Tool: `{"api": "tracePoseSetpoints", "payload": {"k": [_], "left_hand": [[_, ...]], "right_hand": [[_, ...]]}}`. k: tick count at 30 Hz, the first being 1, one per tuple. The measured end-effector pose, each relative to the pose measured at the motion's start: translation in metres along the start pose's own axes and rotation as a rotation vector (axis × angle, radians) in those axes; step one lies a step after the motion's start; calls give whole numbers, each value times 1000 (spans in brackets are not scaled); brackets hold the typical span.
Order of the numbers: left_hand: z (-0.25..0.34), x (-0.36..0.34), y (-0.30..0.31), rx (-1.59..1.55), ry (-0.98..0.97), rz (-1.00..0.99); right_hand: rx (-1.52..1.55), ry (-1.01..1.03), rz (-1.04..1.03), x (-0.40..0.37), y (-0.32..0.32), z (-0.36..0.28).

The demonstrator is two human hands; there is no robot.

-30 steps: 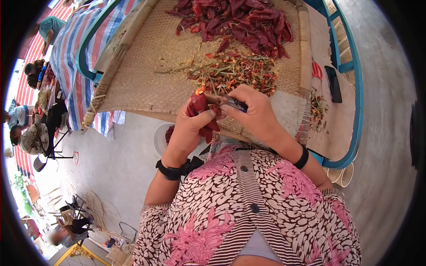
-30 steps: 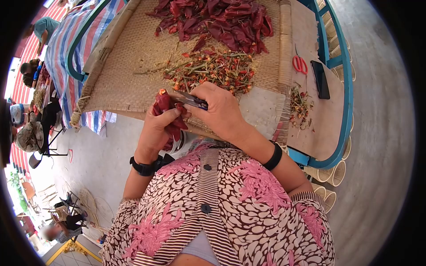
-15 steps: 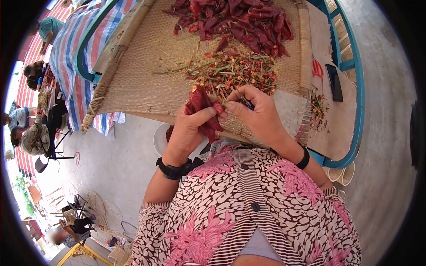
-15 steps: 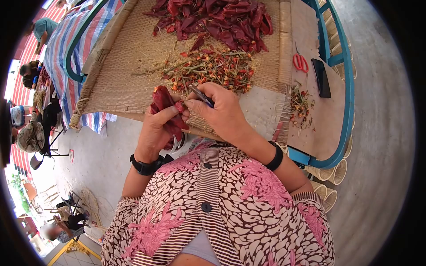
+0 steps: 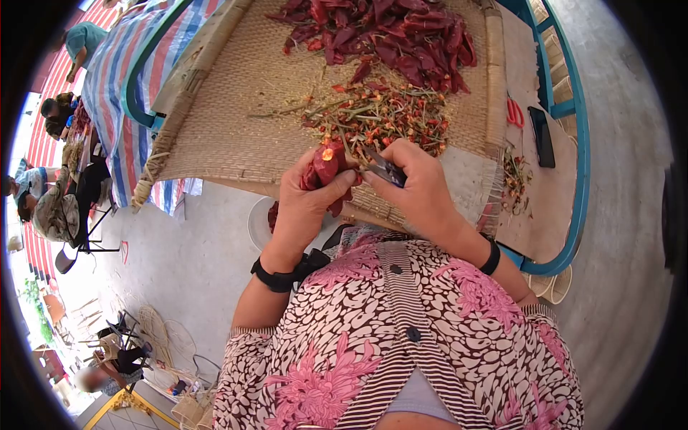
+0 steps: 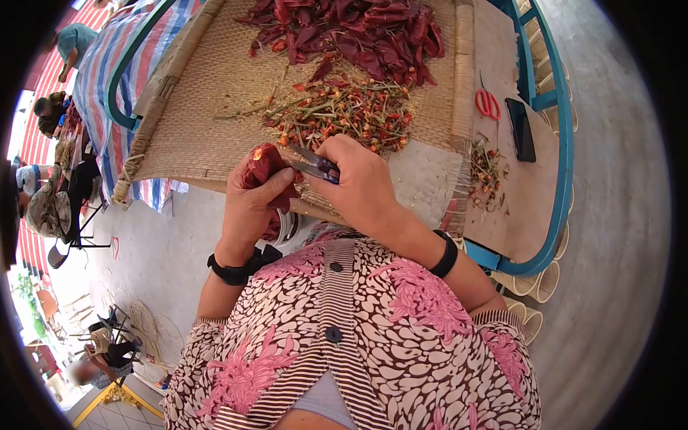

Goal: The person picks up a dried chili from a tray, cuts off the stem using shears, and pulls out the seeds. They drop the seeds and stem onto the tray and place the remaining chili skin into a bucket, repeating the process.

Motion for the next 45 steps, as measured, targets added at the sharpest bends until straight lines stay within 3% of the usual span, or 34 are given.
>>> {"api": "tracePoseSetpoints", "payload": {"k": [6, 10, 13, 16, 19, 21, 25, 28, 31, 33, 37, 42, 43, 45], "left_hand": [[-10, 5, -13, -404, 2, 17], [-12, 4, -6, -267, 10, -36], [-12, 5, -6, -340, 22, -30], [-17, 6, -8, -452, 26, -94], [-13, 4, -11, -465, 55, -125], [-8, 2, -12, -452, 88, -168], [-17, 8, -10, -344, 21, -36], [-18, 8, -11, -459, 42, -45], [-22, 11, -10, -557, 84, -98], [-25, 12, -10, -622, 96, -151], [-29, 15, -9, -690, 110, -302], [-29, 18, -13, -737, 79, -475], [-30, 19, -11, -695, 90, -404], [-32, 20, -7, -607, 111, -265]], "right_hand": [[-71, 95, 124, -4, 2, -4], [-132, 233, 108, -6, 1, -4], [19, 177, 153, -7, 0, -4], [298, -82, 115, -13, -3, 3], [125, 132, 188, -12, 0, 1], [45, 157, 161, -12, 2, -3], [-140, 167, 50, -14, -1, -6], [2, 153, 126, -14, -1, -9], [233, 1, 133, -18, -4, 2], [555, -71, 124, -17, -8, 5], [1134, -553, -47, -19, -7, 9], [1445, -614, -137, -19, -11, 18], [1514, -615, -150, -20, -12, 19], [772, -175, 42, -15, -16, 26]]}}
Point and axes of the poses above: each hand's wrist, its own x-axis towards the middle knuckle, its own y-axis out of the back of the hand, z = x × y, the point moved 3 cm from there along x, towards the middle knuckle, and after that the axes turned 9 degrees about y, right-handed, at the moved point
